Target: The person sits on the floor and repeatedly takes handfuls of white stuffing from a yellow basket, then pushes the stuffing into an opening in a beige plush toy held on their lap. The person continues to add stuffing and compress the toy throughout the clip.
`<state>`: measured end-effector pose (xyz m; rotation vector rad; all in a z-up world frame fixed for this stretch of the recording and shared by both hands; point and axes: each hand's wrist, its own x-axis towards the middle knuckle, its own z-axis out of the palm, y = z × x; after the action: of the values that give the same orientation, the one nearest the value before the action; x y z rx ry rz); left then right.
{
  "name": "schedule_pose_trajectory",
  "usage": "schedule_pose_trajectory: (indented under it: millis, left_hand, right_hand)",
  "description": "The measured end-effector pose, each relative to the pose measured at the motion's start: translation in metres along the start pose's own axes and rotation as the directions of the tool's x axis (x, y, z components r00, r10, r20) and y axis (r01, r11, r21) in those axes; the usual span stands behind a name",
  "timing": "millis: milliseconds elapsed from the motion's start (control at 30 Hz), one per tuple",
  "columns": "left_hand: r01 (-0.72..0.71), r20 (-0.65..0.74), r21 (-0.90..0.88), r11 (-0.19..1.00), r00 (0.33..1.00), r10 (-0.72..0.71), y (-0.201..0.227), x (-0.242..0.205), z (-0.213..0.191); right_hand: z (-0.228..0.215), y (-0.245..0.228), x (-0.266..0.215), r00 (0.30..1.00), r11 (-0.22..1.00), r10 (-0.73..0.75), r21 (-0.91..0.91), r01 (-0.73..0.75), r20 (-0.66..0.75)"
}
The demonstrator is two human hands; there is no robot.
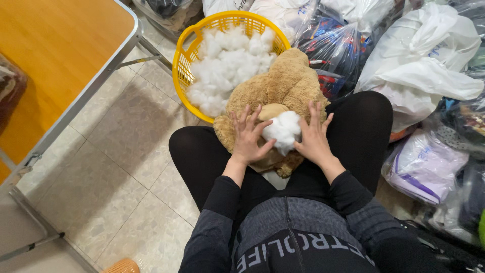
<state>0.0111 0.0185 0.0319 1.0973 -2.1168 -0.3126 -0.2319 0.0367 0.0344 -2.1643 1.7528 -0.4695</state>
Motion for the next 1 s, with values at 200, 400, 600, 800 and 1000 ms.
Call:
schedule_pose_trajectory:
  millis: [200, 400, 600, 800, 1000]
  left_hand:
    - [-0.015, 0.068, 0.147, 0.989, 0.998, 0.005, -0.002, -0.001, 0.013]
    - [0.018, 0.132, 0.243, 0.970, 0.990, -0.052, -0.001, -0.003, 0.022]
    - [0.072, 0.200, 0.132, 0.989, 0.975, -0.098, 0.004, 0.001, 0.008]
    - [0.076, 0.084, 0.030, 0.997, 0.993, -0.078, 0.019, 0.006, 0.000]
    - [0.102, 0.156, 0.008, 0.995, 0.983, -0.102, 0.039, 0.017, 0.016]
  right_hand:
    - [-0.014, 0.001, -0.010, 0.994, 0.969, -0.028, 0.243, 0.053, -0.103]
    - [-0.015, -0.002, -0.007, 0.996, 0.979, -0.005, 0.203, 0.023, -0.086]
    - [0.004, 0.011, -0.008, 0.985, 0.979, 0.061, 0.200, -0.028, -0.160]
    - [0.009, 0.021, -0.009, 0.968, 0.964, 0.020, 0.262, 0.048, -0.249]
    - [0.003, 0.010, -0.007, 0.943, 0.924, -0.107, 0.318, 0.211, -0.315]
